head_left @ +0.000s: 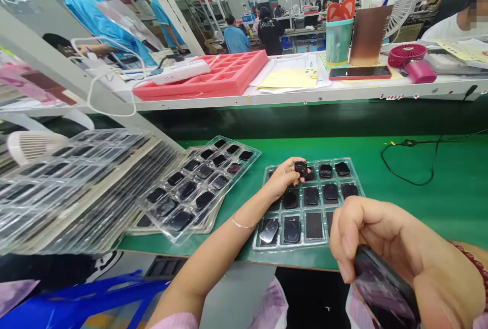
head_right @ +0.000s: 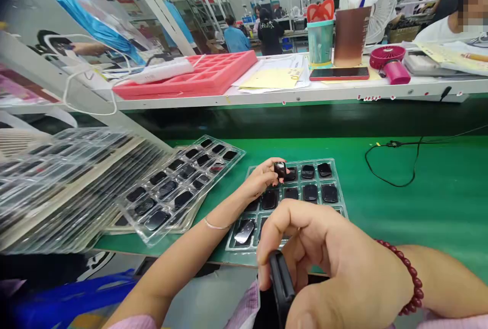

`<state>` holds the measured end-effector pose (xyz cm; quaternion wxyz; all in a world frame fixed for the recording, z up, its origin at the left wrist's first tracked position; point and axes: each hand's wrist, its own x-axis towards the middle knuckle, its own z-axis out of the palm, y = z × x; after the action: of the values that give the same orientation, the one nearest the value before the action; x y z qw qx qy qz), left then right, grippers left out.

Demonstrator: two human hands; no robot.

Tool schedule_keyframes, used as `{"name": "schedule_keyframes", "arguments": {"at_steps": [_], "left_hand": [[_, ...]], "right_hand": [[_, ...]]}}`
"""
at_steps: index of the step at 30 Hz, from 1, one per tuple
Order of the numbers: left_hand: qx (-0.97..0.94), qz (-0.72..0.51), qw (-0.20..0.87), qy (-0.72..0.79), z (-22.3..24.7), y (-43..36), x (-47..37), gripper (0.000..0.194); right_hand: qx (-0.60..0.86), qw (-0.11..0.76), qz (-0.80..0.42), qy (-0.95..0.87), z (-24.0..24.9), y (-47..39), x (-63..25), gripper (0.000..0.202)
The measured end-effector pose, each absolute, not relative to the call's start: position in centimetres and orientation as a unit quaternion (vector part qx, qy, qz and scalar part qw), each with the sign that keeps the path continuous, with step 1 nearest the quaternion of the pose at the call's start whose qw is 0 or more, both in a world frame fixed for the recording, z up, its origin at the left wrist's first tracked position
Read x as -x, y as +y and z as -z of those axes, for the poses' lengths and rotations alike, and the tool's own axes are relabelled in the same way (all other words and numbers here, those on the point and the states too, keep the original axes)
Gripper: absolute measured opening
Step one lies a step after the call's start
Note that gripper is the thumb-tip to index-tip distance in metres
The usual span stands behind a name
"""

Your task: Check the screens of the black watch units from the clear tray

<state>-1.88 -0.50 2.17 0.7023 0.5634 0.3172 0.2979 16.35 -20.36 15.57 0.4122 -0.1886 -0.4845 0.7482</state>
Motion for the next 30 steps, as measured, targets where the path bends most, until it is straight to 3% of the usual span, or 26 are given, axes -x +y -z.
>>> {"name": "schedule_keyframes", "arguments": {"at_steps": [11,17,22,26,30], "left_hand": [[-0.587,-0.334,0.664,0.32,-1.6,-0.5,2.5,0.05],[-0.601,-0.375,0.625,0.329,-1.4,-0.6,2.4,0.042],[-0.615,-0.372,0.62,0.314,-1.2,-0.6,2.4,0.048],[-0.617,-0.361,0.628,0.306,-1.2,-0.9,2.5,0.049],[-0.625,-0.35,0.625,0.31,-0.9,-0.8,2.6,0.036]], "right_hand": [[0.193,0.445,-0.733,-0.478,-14.3,-16.3,-15.5,0.037],[0.414,0.452,-0.621,-0.489,-8.0,-8.7,-18.1,0.053],[0.467,0.435,-0.578,-0.508,-4.4,-6.8,-19.1,0.056],[0.479,0.419,-0.566,-0.524,-3.8,-6.9,-19.1,0.047],[0.511,0.399,-0.531,-0.545,-3.5,-6.7,-18.7,0.037]]}}
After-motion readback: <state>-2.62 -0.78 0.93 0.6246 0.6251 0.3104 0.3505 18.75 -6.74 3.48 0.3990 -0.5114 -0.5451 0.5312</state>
